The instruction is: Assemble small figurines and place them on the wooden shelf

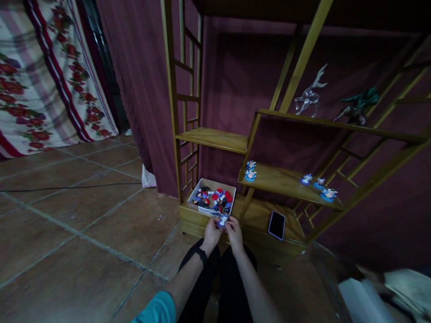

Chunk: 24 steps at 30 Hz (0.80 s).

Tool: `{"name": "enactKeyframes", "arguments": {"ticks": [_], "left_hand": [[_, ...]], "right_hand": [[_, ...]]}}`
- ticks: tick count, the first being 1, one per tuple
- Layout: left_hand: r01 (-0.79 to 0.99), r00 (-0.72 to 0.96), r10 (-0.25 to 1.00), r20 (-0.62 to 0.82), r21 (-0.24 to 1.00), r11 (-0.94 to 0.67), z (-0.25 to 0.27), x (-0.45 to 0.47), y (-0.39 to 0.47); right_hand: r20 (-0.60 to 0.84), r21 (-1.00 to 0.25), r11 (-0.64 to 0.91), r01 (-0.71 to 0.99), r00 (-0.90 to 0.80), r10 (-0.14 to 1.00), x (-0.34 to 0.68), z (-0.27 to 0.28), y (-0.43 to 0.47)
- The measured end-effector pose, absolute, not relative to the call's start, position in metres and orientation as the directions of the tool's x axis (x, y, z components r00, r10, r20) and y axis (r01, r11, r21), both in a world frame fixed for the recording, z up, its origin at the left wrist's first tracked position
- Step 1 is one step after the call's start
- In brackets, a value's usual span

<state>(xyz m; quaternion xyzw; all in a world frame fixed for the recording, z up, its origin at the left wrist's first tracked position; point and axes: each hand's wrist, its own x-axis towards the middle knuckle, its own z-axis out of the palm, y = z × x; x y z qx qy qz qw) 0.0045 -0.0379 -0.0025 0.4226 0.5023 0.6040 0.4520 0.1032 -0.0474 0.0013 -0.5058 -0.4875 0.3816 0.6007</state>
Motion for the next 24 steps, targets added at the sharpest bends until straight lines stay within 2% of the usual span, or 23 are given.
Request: {"name": "enactKeyframes", "arguments": {"ticks": [11,16,24], "left_hand": [[-0.234,-0.119,0.99,0.073,0.967,-0.099,-0.001,0.005,-0.034],[-0.247,-0.093,0.996,0.006,0.969,-0.029,0.008,0.003,-0.04],[-0.364,-0.011,0.991,-0.132,0.924,0.119,0.009,0.001,-0.039]], "right_hand": [[0.164,-0.986,0.166,0.004,0.192,0.968,0.106,-0.001,-0.046],[0.154,-0.988,0.156,0.005,0.163,0.974,0.108,-0.009,-0.042],[0.165,-0.986,0.165,0.014,0.163,0.973,0.109,-0.014,-0.04]]}}
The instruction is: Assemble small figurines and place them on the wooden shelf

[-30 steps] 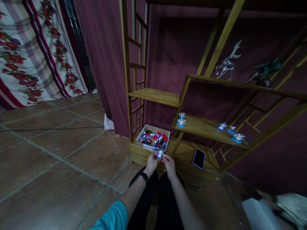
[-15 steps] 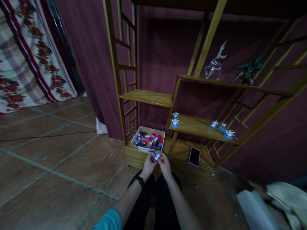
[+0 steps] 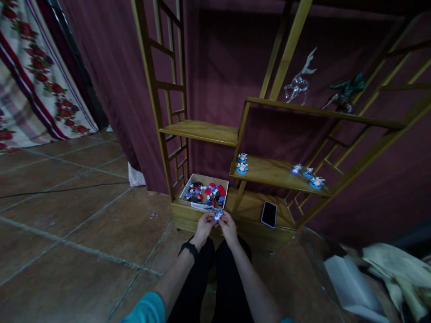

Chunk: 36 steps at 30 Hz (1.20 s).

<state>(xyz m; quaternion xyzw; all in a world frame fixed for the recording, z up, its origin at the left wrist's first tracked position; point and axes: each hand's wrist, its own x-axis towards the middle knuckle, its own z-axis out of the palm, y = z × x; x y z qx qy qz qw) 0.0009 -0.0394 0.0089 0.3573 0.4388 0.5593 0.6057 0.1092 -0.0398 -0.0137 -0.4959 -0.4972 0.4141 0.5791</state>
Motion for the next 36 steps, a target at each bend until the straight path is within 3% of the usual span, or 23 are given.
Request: {"name": "enactKeyframes", "arguments": {"ticks": [13,23,30,36], "left_hand": [[-0.425,0.027,0.953,-0.302,0.859,0.284,0.017,-0.008,-0.039],[-0.392,0.044,0.952,-0.303,0.871,0.295,0.013,-0.008,-0.035],[-0.361,0.118,0.95,-0.29,0.878,0.313,0.013,-0.011,-0.033],[-0.32,0.221,0.937,-0.269,0.888,0.331,0.024,-0.013,-0.037]], "right_hand": [[0.181,-0.982,0.168,0.08,0.193,0.964,0.108,-0.009,-0.044],[0.209,-0.972,0.178,0.152,0.22,0.953,0.104,0.002,-0.05],[0.269,-0.934,0.189,0.302,0.253,0.929,0.103,0.009,-0.053],[0.275,-0.862,0.091,0.498,0.31,0.91,0.103,0.012,-0.056]]}}
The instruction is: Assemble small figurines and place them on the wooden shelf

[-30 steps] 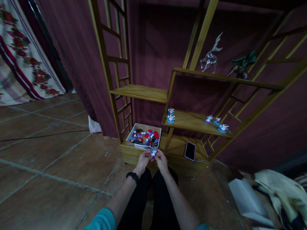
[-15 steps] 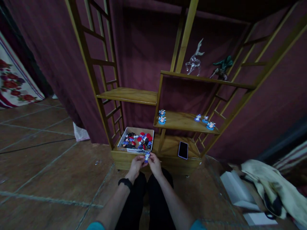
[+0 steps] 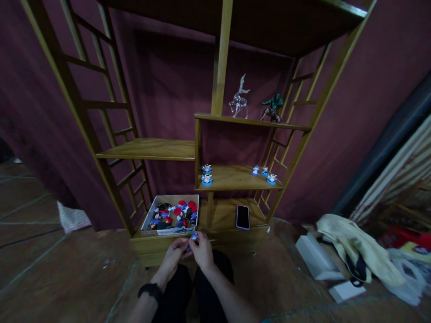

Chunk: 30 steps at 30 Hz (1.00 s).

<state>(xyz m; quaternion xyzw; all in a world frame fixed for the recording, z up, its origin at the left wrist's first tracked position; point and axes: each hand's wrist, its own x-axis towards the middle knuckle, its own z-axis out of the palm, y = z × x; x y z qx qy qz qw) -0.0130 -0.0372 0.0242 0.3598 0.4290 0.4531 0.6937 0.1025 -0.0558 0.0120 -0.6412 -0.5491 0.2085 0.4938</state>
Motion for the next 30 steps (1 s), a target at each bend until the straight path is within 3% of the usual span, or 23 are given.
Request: {"name": "enactKeyframes", "arguments": {"ticks": [4,13,22,30], "left_hand": [[-0.302,0.272,0.918,-0.287,0.881,0.365,0.029,-0.014,-0.038],[-0.343,0.215,0.925,-0.314,0.862,0.372,0.016,-0.013,-0.033],[-0.394,0.176,0.955,-0.24,0.871,0.292,0.02,-0.006,-0.04],[-0.476,0.158,0.96,-0.229,0.835,0.277,0.02,-0.009,-0.044]], "right_hand": [[0.283,-0.863,0.086,0.498,0.335,0.899,0.104,0.012,-0.057],[0.321,-0.872,0.139,0.469,0.335,0.886,0.108,0.016,-0.061],[0.256,-0.954,0.199,0.222,0.266,0.929,0.119,0.013,-0.059],[0.257,-0.962,0.222,0.161,0.243,0.935,0.119,0.0,-0.053]]}}
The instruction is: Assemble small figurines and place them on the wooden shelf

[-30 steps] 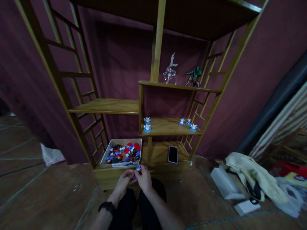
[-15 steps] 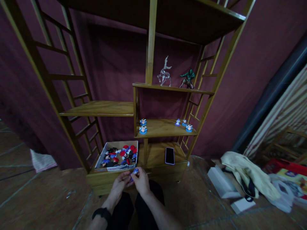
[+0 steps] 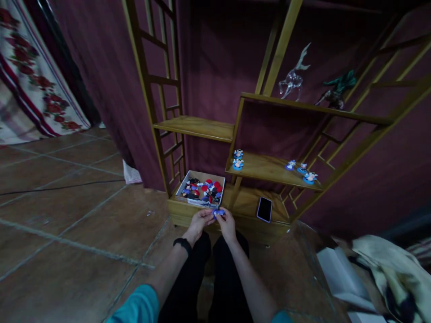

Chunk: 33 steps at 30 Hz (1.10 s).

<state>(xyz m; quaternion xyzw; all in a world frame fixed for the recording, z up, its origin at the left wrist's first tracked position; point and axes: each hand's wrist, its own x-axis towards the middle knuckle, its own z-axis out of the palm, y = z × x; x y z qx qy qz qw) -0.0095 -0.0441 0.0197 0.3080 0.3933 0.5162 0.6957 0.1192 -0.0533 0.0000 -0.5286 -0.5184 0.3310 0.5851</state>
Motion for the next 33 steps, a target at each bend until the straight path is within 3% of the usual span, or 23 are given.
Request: {"name": "enactKeyframes", "arguments": {"ticks": [26,33], "left_hand": [[-0.445,0.191,0.966,-0.175,0.861,0.244,0.018,-0.011,-0.045],[-0.448,0.166,0.964,-0.205,0.856,0.259,0.015,-0.011,-0.043]], "right_hand": [[0.213,-0.975,0.181,0.126,0.328,0.92,0.115,0.005,-0.061],[0.212,-0.977,0.206,0.052,0.222,0.952,0.118,0.009,-0.063]]}}
